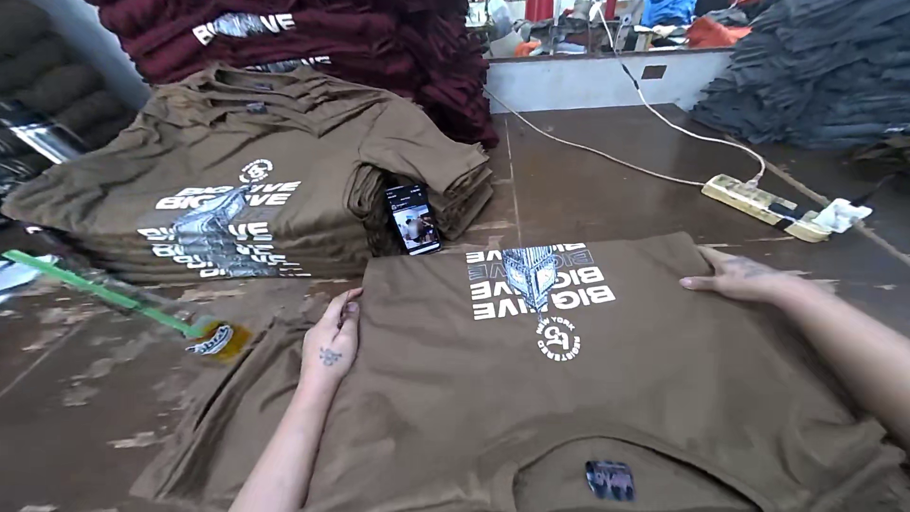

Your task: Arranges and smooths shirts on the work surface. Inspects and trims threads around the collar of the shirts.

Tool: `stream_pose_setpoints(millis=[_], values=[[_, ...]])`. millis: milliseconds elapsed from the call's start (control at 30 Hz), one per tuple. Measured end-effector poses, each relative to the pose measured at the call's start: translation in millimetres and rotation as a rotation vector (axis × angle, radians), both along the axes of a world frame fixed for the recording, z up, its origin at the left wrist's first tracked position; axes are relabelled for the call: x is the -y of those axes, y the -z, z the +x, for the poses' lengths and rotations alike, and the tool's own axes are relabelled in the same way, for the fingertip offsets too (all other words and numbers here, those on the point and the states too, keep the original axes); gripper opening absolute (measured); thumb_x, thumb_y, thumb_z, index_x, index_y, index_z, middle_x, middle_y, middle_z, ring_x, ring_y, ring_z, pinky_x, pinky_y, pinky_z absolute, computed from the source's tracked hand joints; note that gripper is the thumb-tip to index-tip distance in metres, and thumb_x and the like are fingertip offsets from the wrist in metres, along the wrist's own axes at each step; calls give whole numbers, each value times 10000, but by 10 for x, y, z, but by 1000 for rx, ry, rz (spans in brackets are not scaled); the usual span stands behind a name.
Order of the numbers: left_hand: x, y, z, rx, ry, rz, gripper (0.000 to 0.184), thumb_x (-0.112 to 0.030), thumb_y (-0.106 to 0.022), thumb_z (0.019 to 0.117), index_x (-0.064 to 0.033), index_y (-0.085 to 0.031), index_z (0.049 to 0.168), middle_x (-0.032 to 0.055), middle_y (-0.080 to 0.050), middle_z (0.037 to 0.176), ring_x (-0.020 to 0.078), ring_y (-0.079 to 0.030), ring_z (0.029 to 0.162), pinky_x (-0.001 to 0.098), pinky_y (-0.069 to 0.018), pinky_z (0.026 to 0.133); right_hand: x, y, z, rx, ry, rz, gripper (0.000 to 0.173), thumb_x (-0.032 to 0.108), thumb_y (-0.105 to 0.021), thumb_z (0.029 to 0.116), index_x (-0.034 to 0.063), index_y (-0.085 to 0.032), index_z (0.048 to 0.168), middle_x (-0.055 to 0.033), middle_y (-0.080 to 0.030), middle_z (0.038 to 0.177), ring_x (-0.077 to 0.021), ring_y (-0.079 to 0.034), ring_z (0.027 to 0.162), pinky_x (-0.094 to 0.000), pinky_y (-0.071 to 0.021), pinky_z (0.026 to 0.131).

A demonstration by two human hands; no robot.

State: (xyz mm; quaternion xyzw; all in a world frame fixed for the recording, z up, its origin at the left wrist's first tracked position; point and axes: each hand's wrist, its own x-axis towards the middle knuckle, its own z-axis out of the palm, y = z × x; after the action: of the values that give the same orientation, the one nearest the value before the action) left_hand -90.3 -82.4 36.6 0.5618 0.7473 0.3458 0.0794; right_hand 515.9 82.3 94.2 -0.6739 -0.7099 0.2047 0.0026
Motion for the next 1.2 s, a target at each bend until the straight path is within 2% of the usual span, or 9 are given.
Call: stream_pose_setpoints(millis=[100, 167, 300, 400, 467, 533, 633, 767, 1200], values=[[-2, 15, 6, 18, -11, 24, 437, -227, -351, 1085, -64, -587, 1415, 238, -665, 1275, 369, -642, 1191, 587, -456, 1008, -80, -290, -651, 172, -152, 275, 655, 272, -746, 944, 63, -487, 1509, -349, -510, 1432, -569, -482, 1319, -763, -353, 1038], [-16, 23, -30, 42, -6, 46, 438, -228, -349, 1078, -60, -598, 1397, 220, -670, 1267, 326, -643, 1180, 543, -461, 1005, -150, -375, -1363, 110, -338, 375, 644, 312, -737, 940, 98, -507, 1502, -314, -549, 1409, -536, -527, 1290, -736, -400, 1020], [4, 83, -108, 78, -27, 114, 403, -220, -365, 1075, -26, -644, 1293, 182, -702, 1134, 220, -667, 1057, 444, -499, 940, -384, -299, -2985, -157, -577, 93, 504, 363, -557, 1061, 136, -517, 1510, -189, -596, 1429, -372, -561, 1333, -605, -421, 1106], [8, 88, -93, 103, -74, 132, 387, -221, -372, 1079, -18, -659, 1241, 152, -708, 1092, 188, -673, 998, 414, -515, 908, -804, 99, -3794, -507, -440, -33, 497, 379, -428, 1106, 38, -571, 1438, -223, -574, 1445, -380, -521, 1372, -597, -375, 1151], [35, 90, -74, 114, -98, 118, 377, -204, -371, 1082, -13, -660, 1232, 149, -712, 1098, 199, -679, 993, 418, -524, 905, -940, 345, -4119, -771, -198, -123, 616, 506, -405, 1088, 3, -584, 1396, -253, -606, 1378, -401, -595, 1266, -602, -455, 1071], [46, 104, -87, 119, -113, 101, 379, -208, -372, 1079, -20, -672, 1213, 145, -718, 1055, 214, -686, 983, 435, -527, 896, -971, 428, -4298, -880, -23, -203, 699, 607, -371, 1063, 30, -565, 1407, -231, -630, 1313, -374, -644, 1114, -561, -511, 939], [-3, 108, -120, 128, -111, 106, 368, -212, -380, 1078, -42, -690, 1180, 111, -720, 1000, 169, -679, 931, 396, -527, 857, -1030, 497, -4329, -956, -27, -230, 596, 502, -420, 1088, 19, -546, 1413, -207, -629, 1317, -330, -649, 1077, -512, -519, 904], [-48, 129, -127, 117, -96, 124, 361, -199, -384, 1068, -40, -698, 1145, 96, -711, 954, 137, -663, 885, 372, -515, 817, -1050, 511, -4275, -1014, -32, -245, 483, 415, -454, 1098, 46, -567, 1388, -150, -694, 1159, -210, -658, 817, -367, -530, 710], [-81, 157, -151, 112, -93, 164, 373, -217, -374, 1065, -48, -697, 1140, 66, -710, 969, 83, -648, 879, 321, -508, 812, -993, 543, -4312, -1010, -251, -126, 389, 305, -517, 1090, 41, -606, 1362, -175, -666, 1191, -212, -668, 739, -366, -574, 666]])
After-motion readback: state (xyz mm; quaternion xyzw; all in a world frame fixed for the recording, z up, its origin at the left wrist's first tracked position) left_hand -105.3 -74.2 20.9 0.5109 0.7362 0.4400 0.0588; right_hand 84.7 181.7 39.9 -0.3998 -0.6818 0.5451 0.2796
